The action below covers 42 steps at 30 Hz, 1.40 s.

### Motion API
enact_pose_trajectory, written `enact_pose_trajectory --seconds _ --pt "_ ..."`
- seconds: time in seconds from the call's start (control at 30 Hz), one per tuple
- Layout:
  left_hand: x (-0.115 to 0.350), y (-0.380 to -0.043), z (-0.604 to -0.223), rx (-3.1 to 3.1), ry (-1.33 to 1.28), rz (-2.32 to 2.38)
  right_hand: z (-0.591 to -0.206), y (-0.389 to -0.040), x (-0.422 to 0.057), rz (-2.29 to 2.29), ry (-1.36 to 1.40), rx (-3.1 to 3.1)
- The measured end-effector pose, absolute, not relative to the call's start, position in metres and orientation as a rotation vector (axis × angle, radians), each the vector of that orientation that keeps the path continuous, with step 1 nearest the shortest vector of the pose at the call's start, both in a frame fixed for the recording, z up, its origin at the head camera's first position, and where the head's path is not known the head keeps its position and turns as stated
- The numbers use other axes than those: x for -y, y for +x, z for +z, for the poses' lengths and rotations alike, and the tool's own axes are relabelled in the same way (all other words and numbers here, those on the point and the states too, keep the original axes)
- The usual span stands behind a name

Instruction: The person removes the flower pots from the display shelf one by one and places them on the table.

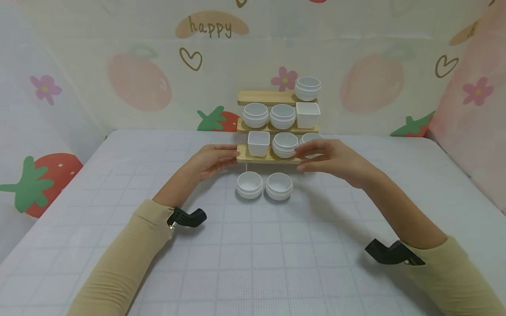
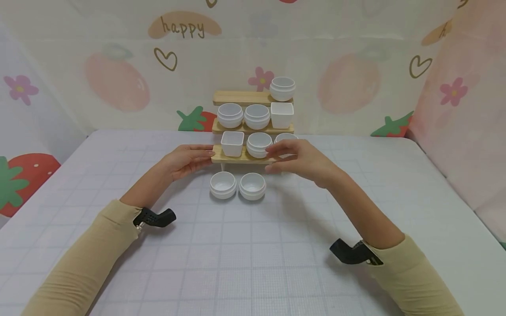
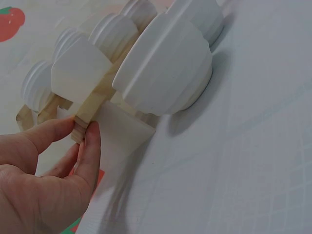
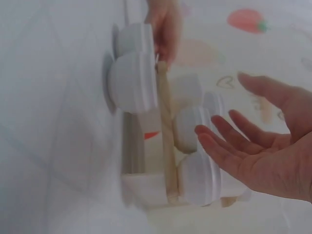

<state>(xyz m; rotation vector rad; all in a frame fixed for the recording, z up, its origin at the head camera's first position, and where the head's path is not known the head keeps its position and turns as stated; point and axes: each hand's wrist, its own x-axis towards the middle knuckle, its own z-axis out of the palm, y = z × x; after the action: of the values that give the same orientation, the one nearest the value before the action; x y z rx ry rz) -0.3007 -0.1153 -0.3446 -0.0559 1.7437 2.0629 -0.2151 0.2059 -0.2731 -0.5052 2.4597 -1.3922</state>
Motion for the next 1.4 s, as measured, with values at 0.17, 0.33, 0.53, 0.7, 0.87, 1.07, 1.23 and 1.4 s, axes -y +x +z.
enact_pose_trajectory --seconds 0.17,0.33,0.53,0.7,0.87,1.07,1.23,1.4 --pt "0.115 -0.300 -0.344 -1.739 -0.069 2.067 -0.266 -0.214 -0.211 -1.447 -0.459 -2.484" --pt "0.115 -0.300 -0.343 -1.743 -0.081 2.057 -0.262 -0.215 -0.213 -1.482 -0.407 -2.487" --pt "0.117 -0.300 -0.344 -1.747 -0.089 2.052 -0.261 -0.216 -0.213 -1.523 -0.406 -2.497" --pt "0.117 -0.302 -0.346 -1.749 -0.079 2.047 -0.261 -0.217 -0.215 -1.549 -0.405 -2.512" --pt "0.116 -0.301 -0.345 -1.755 -0.082 2.047 -0.256 -0.216 -0.219 -1.531 -0.386 -2.547" --pt "0.116 -0.301 -0.345 -1.756 -0.065 2.050 -0.249 -0.221 -0.224 -1.591 -0.387 -2.539" --pt "0.116 -0.302 -0.345 -1.751 -0.055 2.053 -0.241 -0.223 -0.223 -1.603 -0.367 -2.575" --pt "0.116 -0.302 -0.346 -1.734 -0.062 2.065 -0.232 -0.227 -0.221 -1.581 -0.342 -2.624"
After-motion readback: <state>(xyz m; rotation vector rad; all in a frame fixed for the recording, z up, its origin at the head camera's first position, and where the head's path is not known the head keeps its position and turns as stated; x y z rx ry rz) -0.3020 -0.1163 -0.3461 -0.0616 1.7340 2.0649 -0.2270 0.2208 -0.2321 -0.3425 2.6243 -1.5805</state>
